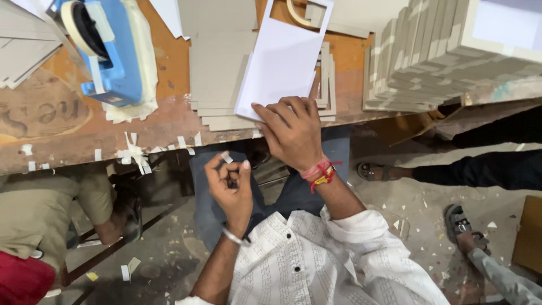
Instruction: The person assembles small photo frames by inserting white paper into cardboard frames and securing them with adhesive tape. They repeatedly pick up frames and paper, align the paper within the frame opening, and apply tape to the edges to hold the paper in place.
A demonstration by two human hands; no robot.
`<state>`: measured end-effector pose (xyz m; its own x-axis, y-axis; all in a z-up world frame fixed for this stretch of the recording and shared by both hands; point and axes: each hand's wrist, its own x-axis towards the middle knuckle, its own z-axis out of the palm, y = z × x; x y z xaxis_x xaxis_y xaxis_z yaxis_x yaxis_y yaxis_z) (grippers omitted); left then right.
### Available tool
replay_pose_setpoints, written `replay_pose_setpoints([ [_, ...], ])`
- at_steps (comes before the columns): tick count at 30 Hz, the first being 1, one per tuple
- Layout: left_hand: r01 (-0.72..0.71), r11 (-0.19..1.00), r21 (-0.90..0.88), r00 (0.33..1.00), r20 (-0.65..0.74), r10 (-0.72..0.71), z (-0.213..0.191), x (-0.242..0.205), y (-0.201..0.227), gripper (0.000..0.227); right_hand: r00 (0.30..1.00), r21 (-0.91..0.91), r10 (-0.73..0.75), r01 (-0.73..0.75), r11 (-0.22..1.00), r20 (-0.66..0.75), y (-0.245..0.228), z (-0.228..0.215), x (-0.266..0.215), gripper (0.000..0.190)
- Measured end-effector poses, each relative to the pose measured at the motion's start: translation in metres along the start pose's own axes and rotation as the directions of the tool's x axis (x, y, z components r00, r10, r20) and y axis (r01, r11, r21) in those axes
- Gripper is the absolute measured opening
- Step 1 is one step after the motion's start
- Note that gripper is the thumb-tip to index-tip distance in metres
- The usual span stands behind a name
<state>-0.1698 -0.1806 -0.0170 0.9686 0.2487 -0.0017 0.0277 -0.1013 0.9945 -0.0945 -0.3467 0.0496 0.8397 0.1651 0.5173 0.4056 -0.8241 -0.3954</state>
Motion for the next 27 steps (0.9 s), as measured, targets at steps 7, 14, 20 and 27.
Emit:
replay_pose_setpoints([
  [7, -0.012, 0.99, -0.139, 1.0, -0.024, 0.009, 0.007, -0.003, 0.013, 0.04, 0.929, 0.507, 0.293, -0.144, 0.85, -0.227, -0.01, 0.003, -0.011, 0.02],
  [14, -0.381, 0.915, -0.134, 0.924, -0.006, 0.383, 0.02, 0.02, 0.063, 0.054, 0.856, 0.752, 0.514, -0.302, 0.586, -0.056, -0.022, 0.029, -0.029, 0.019],
  [20, -0.582, 0.812, -0.036, 0.803, 0.134, 0.581, 0.026, 0.049, 0.097, 0.075, 0.923, 0.722, 0.348, -0.128, 0.68, -0.164, -0.023, 0.028, -0.034, 0.025],
  [27, -0.534, 0.843, -0.063, 0.82, 0.203, 0.534, 0.026, 0.05, 0.092, 0.077, 0.922, 0.752, 0.368, -0.155, 0.641, -0.124, -0.015, 0.031, -0.036, 0.025],
])
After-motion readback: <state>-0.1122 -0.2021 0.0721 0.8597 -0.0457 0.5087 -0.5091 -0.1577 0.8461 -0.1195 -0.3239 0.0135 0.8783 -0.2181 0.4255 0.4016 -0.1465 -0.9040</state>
